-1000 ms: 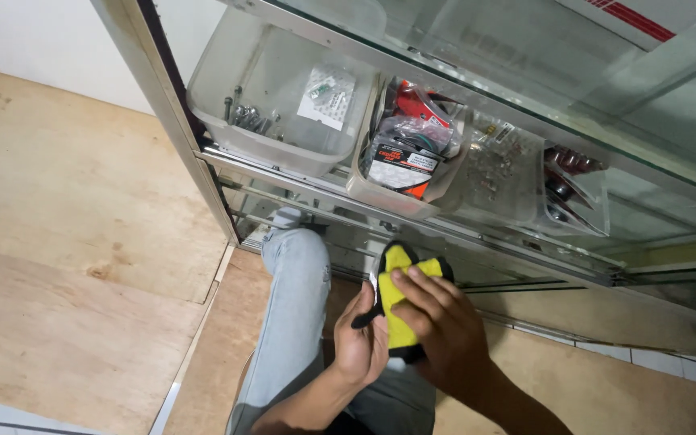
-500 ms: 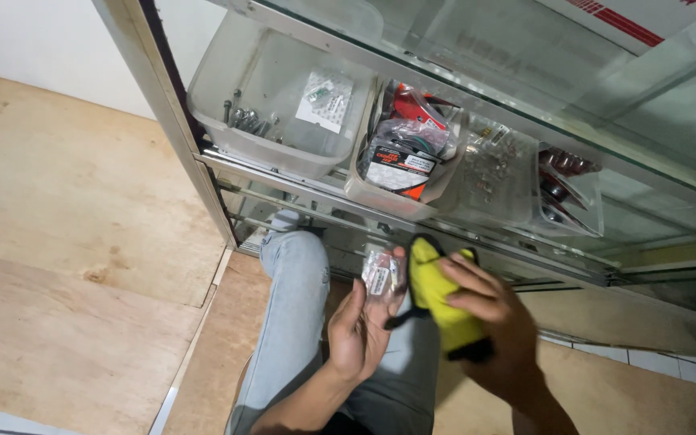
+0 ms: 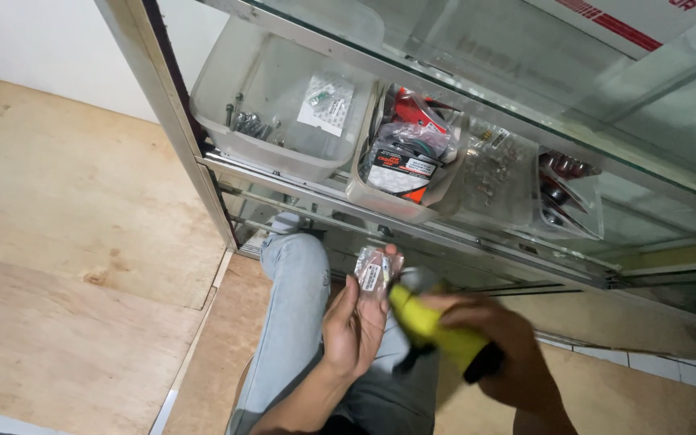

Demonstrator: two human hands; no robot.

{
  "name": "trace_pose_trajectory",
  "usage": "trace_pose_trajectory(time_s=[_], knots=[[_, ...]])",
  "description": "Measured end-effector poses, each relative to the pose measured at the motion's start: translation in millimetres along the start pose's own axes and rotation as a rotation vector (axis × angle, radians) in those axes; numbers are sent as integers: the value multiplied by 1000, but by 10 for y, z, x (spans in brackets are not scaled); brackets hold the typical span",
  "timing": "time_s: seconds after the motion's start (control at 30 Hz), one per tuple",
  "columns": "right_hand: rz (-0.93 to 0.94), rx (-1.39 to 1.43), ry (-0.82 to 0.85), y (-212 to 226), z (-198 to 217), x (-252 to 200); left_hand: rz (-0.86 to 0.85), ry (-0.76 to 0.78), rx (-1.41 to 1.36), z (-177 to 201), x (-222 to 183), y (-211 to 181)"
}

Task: Cleaning and wiping metal bolts or screws taken from a parts cabinet.

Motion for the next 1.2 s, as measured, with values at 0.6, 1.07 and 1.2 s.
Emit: trace_pose_trajectory(time_s=[0.6, 1.07, 1.2], knots=[[61, -11, 42, 42, -226, -44, 57, -95, 87, 66, 5, 88], [173, 29, -239, -271, -315, -121, 8, -94, 2, -5, 7, -9], [-195, 945, -508, -1767, -818, -723, -33, -113, 158, -24, 118, -265]])
Point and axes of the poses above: each hand's wrist, its own x-axis towards the middle knuckle, its own z-axis out of the back of the hand, y = z × x, the point moved 7 cm from there along x, towards the middle knuckle, and after that the axes turned 5 degrees about -z, right-handed, at the moved point
